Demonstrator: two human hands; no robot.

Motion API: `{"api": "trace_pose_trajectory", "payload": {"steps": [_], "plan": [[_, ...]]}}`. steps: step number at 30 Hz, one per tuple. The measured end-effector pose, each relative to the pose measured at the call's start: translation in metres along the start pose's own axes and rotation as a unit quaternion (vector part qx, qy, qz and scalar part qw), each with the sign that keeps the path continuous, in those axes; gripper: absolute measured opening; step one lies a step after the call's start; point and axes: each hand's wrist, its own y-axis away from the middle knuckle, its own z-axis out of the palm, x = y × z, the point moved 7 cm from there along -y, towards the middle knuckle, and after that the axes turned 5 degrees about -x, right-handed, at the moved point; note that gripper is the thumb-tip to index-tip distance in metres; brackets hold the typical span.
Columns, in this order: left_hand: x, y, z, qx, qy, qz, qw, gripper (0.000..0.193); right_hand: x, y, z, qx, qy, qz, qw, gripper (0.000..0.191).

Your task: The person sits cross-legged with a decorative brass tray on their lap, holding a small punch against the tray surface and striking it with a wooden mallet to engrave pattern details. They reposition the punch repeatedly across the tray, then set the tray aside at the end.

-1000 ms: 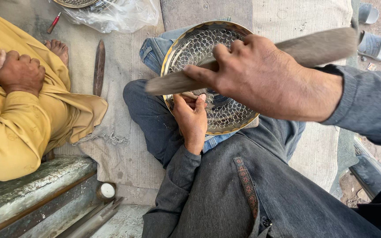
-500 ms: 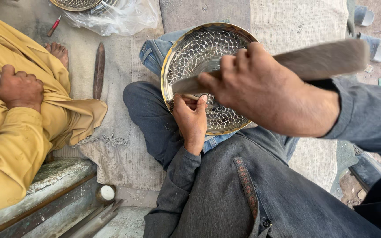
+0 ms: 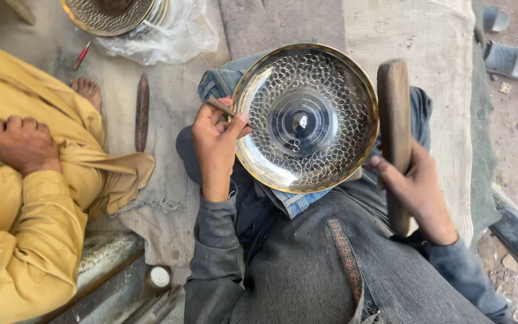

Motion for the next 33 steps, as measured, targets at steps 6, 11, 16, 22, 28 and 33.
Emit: {"api": "trace_pose_trajectory", "payload": {"steps": [6,11,16,22,28,33], "plan": [[-0.005,0.015,-0.004,0.008,-0.064,0.038,0.997,0.035,0.026,0.004,0.024,-0.037,-0.045,0.004,0.998,0.041],[-0.004,0.069,-0.012,0.063,-0.189,-0.019,0.98,0.031,-0.01,-0.038,0.018,-0.024,0.063,-0.095,0.993,0.041],[0.012,0.107,-0.005,0.079,-0.287,-0.039,0.954,0.03,-0.044,-0.081,0.02,-0.033,0.017,-0.125,0.992,0.047],[0.043,0.074,0.027,-0.004,-0.356,0.152,0.922,0.031,-0.065,-0.049,0.007,0.046,0.093,-0.247,0.963,0.041],[-0.007,-0.008,0.115,-0.359,-0.233,0.115,0.897,0.048,0.011,-0.012,-0.021,0.09,0.006,-0.056,0.994,0.061],[-0.04,-0.033,0.146,-0.485,-0.276,0.128,0.82,0.052,0.048,0.02,-0.028,0.154,0.143,-0.121,0.97,0.074]]}}
